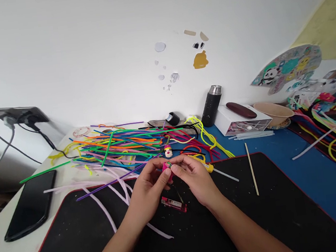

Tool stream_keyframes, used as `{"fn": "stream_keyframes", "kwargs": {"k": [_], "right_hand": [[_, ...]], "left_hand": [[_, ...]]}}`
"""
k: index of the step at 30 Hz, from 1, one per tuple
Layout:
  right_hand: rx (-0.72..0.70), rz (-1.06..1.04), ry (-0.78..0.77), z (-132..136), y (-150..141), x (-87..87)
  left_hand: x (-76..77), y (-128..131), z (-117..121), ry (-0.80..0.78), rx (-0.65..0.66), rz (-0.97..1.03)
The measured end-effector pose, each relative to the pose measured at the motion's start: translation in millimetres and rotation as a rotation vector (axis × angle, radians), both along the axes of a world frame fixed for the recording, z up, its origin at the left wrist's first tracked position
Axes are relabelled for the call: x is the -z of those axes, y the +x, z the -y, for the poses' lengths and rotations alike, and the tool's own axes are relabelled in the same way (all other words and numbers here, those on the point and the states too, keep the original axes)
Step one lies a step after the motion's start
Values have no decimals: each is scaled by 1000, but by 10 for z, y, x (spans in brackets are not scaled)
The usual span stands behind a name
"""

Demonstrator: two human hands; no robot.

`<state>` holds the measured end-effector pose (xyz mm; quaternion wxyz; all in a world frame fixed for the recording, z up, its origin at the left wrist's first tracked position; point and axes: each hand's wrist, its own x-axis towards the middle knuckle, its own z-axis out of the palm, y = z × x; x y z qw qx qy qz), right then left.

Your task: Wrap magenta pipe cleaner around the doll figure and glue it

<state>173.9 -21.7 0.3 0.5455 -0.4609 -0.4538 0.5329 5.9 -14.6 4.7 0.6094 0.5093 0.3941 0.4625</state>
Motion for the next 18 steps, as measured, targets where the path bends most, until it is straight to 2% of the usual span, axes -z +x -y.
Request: {"fn": "stream_keyframes", "kwargs": {"k": [6, 9, 18], "right_hand": [[-23, -42, -12, 10, 6, -7], [-7, -50, -10, 12, 7, -15], [-37, -22, 35, 16, -9, -31]], "left_hand": [[-19, 13, -33, -208, -20, 263], [-27, 11, -45, -252, -15, 315], [55, 29, -27, -94, -12, 197]]}}
